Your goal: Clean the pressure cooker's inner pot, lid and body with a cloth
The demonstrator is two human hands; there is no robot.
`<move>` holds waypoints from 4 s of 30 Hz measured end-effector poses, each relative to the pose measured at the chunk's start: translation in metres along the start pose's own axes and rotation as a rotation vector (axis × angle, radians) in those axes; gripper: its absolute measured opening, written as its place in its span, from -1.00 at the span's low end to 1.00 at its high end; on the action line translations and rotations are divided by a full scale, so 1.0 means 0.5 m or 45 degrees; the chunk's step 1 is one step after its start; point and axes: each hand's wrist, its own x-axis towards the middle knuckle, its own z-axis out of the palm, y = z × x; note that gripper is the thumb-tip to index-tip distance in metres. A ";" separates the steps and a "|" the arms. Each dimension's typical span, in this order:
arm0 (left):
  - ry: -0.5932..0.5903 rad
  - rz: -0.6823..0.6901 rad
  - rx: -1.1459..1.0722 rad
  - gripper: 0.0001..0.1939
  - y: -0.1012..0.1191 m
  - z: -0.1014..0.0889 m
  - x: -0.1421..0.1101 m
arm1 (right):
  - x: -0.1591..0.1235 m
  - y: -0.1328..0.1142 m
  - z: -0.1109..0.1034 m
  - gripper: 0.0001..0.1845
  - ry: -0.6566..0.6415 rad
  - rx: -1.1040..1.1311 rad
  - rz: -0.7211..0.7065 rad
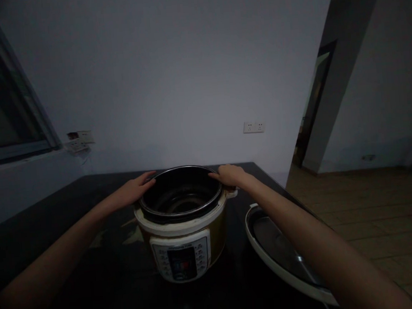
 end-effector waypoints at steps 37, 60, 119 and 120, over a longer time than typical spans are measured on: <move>-0.171 1.668 0.114 -0.42 0.508 0.432 -0.231 | -0.663 0.156 0.427 -0.39 0.627 2.422 0.903; -0.422 1.260 -0.120 -0.37 0.526 0.388 -0.152 | -0.522 0.191 0.406 -0.52 0.893 3.047 0.764; 0.585 0.351 -1.980 -0.50 0.230 0.003 -0.168 | -0.177 -0.168 -0.211 -0.64 1.285 0.375 0.023; 0.617 0.359 -1.946 -0.53 0.204 -0.001 -0.168 | -0.163 -0.160 -0.222 -0.63 1.192 0.418 -0.027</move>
